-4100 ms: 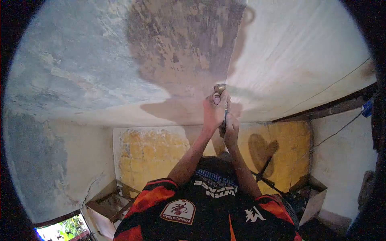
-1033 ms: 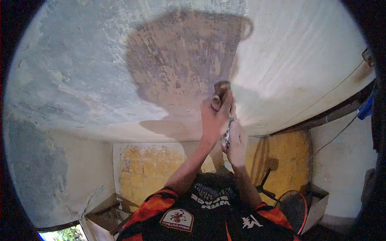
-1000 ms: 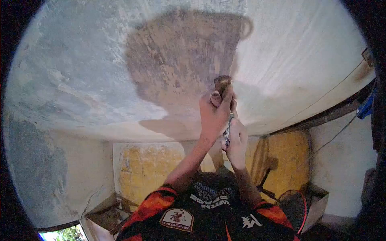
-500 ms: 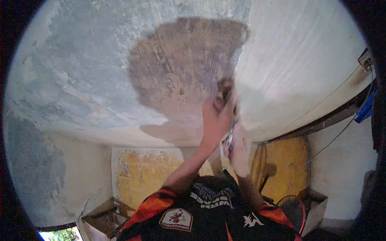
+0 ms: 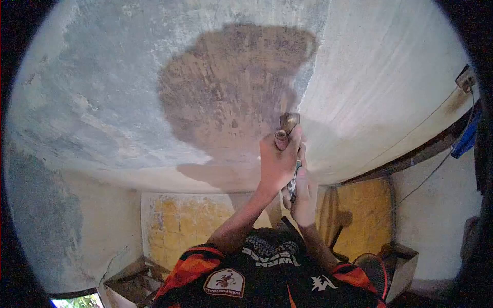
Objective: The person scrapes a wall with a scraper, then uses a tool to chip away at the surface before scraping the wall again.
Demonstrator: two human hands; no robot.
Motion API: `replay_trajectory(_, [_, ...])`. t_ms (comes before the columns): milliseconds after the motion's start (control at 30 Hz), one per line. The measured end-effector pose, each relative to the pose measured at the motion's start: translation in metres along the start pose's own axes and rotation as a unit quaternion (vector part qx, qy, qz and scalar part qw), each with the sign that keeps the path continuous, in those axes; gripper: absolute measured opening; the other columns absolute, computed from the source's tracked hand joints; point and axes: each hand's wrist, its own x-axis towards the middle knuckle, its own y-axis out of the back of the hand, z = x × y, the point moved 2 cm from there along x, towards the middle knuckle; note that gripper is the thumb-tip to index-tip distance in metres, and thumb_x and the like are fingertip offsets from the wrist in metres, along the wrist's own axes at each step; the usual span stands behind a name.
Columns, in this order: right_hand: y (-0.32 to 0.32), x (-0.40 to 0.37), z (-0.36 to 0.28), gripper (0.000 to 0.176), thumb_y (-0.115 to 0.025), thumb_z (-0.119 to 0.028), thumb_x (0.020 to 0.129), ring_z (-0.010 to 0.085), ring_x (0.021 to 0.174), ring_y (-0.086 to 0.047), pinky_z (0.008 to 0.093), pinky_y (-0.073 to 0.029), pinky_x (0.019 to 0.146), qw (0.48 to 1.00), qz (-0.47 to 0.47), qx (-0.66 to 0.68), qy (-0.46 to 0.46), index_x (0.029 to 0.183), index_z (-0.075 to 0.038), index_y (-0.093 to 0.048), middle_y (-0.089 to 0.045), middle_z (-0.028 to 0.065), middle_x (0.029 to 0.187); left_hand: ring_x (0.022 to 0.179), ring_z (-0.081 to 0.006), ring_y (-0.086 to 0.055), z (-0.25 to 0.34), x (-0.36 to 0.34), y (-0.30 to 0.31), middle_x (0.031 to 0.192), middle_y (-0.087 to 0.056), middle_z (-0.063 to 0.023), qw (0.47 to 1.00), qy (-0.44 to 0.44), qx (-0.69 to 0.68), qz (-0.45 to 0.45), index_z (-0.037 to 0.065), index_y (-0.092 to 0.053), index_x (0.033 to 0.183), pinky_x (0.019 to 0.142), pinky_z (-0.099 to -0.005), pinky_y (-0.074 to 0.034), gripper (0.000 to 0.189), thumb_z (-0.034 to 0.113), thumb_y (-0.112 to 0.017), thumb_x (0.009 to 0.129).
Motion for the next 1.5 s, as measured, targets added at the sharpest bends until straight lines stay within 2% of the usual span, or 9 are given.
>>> replay_trajectory(167, [0.0, 0.005, -0.031, 0.035, -0.04, -0.042, 0.103, 0.0032, 0.044, -0.038, 0.0203, -0.028, 0.038, 0.999, 0.004, -0.035, 0.031, 0.097, -0.009, -0.052, -0.044, -0.0052, 0.059, 0.047, -0.0069, -0.048, 0.038, -0.002, -0.015, 0.055, -0.053, -0.0007, 0.987, -0.131, 0.082, 0.034, 0.001, -0.059, 0.074, 0.043, -0.0258, -0.038, 0.029, 0.021, -0.059, 0.096])
replay_trajectory(200, [0.004, -0.003, -0.014, 0.035, -0.04, -0.041, 0.103, 0.0032, 0.044, -0.038, 0.0203, -0.028, 0.038, 0.999, 0.028, -0.022, 0.004, 0.095, -0.009, -0.052, -0.044, -0.0049, 0.059, 0.047, -0.007, -0.048, 0.011, -0.003, -0.013, 0.056, -0.053, 0.0, 0.999, 0.013, -0.029, 0.02, 0.001, -0.058, 0.073, 0.043, -0.0262, -0.038, 0.029, 0.02, -0.059, 0.096])
replay_trajectory(367, [0.003, -0.014, -0.011, 0.035, -0.04, -0.04, 0.103, 0.0035, 0.045, -0.038, 0.0207, -0.029, 0.037, 0.998, 0.02, 0.008, -0.067, 0.088, -0.01, -0.051, -0.047, -0.0032, 0.065, 0.046, -0.0078, -0.048, -0.002, -0.004, -0.007, 0.056, -0.053, -0.0005, 1.0, 0.006, -0.018, 0.005, 0.001, -0.058, 0.073, 0.043, -0.0262, -0.038, 0.029, 0.019, -0.059, 0.096])
replay_trajectory(533, [0.018, 0.004, 0.017, 0.036, -0.04, -0.04, 0.103, 0.0056, 0.047, -0.04, 0.0232, -0.03, 0.039, 0.997, 0.038, -0.064, 0.034, 0.087, -0.01, -0.05, -0.046, -0.002, 0.064, 0.045, -0.0079, -0.048, -0.004, -0.004, -0.007, 0.055, -0.053, -0.001, 1.0, 0.011, -0.021, 0.008, 0.002, -0.057, 0.071, 0.042, -0.0264, -0.038, 0.03, 0.019, -0.058, 0.096])
replay_trajectory(633, [0.009, -0.006, -0.004, 0.036, -0.041, -0.039, 0.103, 0.007, 0.048, -0.041, 0.0246, -0.032, 0.042, 0.996, 0.017, -0.051, -0.076, 0.086, -0.008, -0.049, -0.046, -0.0015, 0.062, 0.044, -0.0078, -0.047, 0.004, -0.002, -0.008, 0.055, -0.053, -0.0009, 1.0, 0.021, -0.02, 0.009, 0.002, -0.056, 0.069, 0.042, -0.0265, -0.038, 0.032, 0.019, -0.057, 0.096])
replay_trajectory(733, [0.016, -0.002, 0.015, 0.048, -0.035, -0.043, 0.103, 0.0033, 0.042, -0.037, 0.0197, -0.028, 0.037, 0.997, 0.023, -0.065, 0.034, 0.121, -0.003, -0.054, -0.046, -0.0041, 0.058, 0.044, -0.0079, -0.047, -0.002, -0.008, -0.008, 0.055, -0.052, -0.0006, 0.999, 0.01, -0.041, 0.003, 0.003, -0.056, 0.067, 0.041, -0.0269, -0.037, 0.033, 0.019, -0.057, 0.096])
replay_trajectory(900, [0.0, 0.013, -0.019, 0.047, -0.035, -0.044, 0.103, 0.0026, 0.042, -0.037, 0.0191, -0.028, 0.038, 0.992, 0.023, -0.088, 0.09, 0.112, -0.004, -0.057, -0.045, -0.0042, 0.056, 0.044, -0.0078, -0.045, 0.026, 0.008, -0.014, 0.054, -0.051, 0.0, 0.99, -0.118, 0.069, 0.03, 0.004, -0.055, 0.067, 0.041, -0.0274, -0.036, 0.033, 0.019, -0.057, 0.096])
replay_trajectory(1267, [0.008, -0.004, -0.009, 0.039, -0.041, -0.038, 0.103, 0.0068, 0.047, -0.04, 0.0233, -0.03, 0.043, 0.997, 0.024, -0.076, 0.007, 0.082, -0.006, -0.052, -0.045, -0.0028, 0.06, 0.048, -0.0065, -0.047, 0.002, -0.004, -0.009, 0.055, -0.052, 0.0003, 1.0, -0.013, -0.009, 0.014, 0.004, -0.054, 0.064, 0.044, -0.0253, -0.036, 0.035, 0.016, -0.056, 0.096])
replay_trajectory(1500, [0.002, -0.005, -0.033, 0.037, -0.042, -0.036, 0.103, 0.0057, 0.048, -0.04, 0.0233, -0.03, 0.043, 0.998, 0.022, -0.061, 0.007, 0.081, -0.007, -0.05, -0.045, -0.0032, 0.06, 0.048, -0.006, -0.047, 0.038, 0.008, -0.013, 0.055, -0.052, 0.0003, 0.98, -0.159, 0.107, 0.05, 0.002, -0.055, 0.065, 0.044, -0.0253, -0.036, 0.035, 0.017, -0.057, 0.096])
